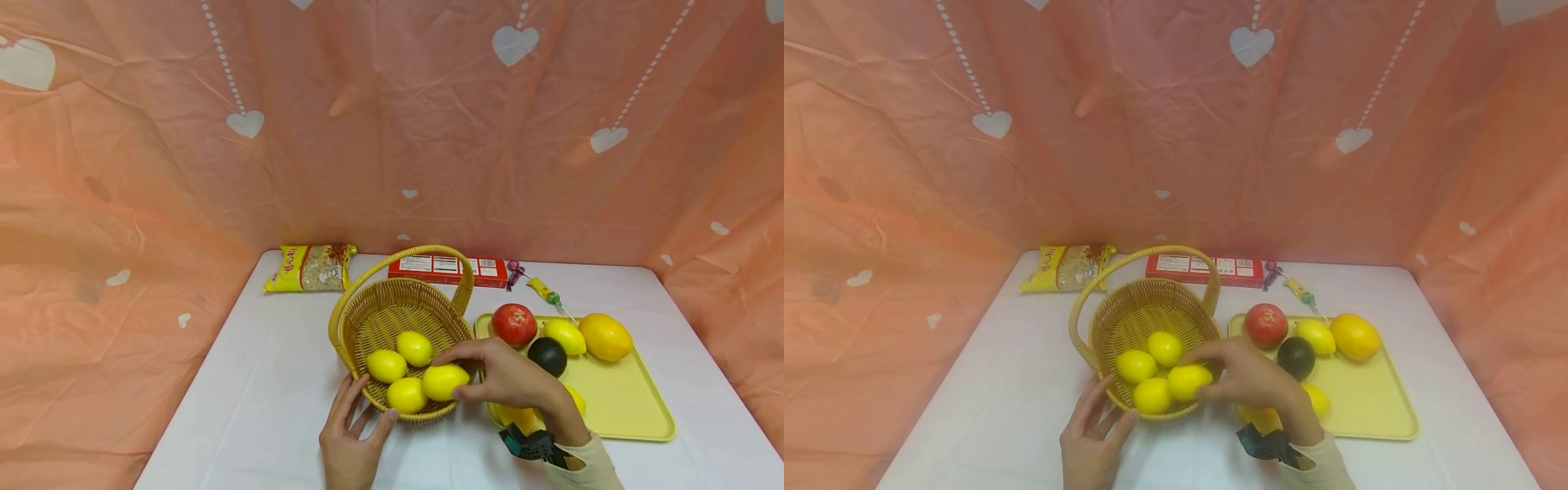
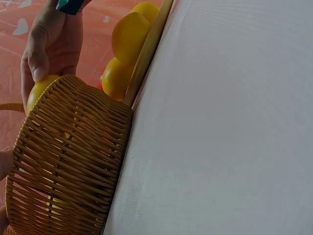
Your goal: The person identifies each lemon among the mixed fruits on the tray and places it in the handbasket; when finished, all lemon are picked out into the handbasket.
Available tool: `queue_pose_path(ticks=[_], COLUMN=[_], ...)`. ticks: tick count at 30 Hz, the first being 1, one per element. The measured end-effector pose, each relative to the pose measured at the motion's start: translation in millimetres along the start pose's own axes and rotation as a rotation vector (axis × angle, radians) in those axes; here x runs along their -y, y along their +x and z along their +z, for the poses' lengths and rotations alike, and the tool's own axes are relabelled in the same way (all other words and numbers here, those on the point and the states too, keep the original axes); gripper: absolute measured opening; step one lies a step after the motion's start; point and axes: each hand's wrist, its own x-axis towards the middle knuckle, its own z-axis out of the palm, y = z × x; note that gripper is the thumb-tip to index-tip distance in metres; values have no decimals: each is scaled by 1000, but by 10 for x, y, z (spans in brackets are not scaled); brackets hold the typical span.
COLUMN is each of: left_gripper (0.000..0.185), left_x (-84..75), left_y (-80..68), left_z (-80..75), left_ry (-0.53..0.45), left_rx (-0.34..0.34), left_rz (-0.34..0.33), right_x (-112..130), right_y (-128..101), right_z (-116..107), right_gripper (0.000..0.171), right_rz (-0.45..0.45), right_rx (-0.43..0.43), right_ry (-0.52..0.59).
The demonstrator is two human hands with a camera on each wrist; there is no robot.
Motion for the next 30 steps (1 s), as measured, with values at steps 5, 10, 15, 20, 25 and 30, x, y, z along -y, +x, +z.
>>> queue_pose_path(ticks=[5, 10, 15, 20, 25, 30], left_gripper=[67, 65, 64, 65, 66, 66], left_x=[-15, -32, -28, -33, -43, -25], left_y=[-8, -15, -5, 3, 2, -2], left_z=[-1, 1, 4, 6, 5, 6], left_ry=[2, 9, 10, 1, -4, -5], left_rx=[-3, -1, 3, 0, 0, -5], left_rz=[-8, -9, 4, 9, 4, 0], right_x=[31, 74, 136, 153, 78, -20], right_y=[96, 205, 262, 222, 108, -62], right_z=[125, 292, 391, 319, 166, 23], right_gripper=[44, 42, 44, 47, 44, 44], right_rz=[-5, -16, -52, -63, -92, -111], right_rx=[33, 31, -21, -43, -81, -140], right_ry=[-7, 28, 20, 171, 276, 339])
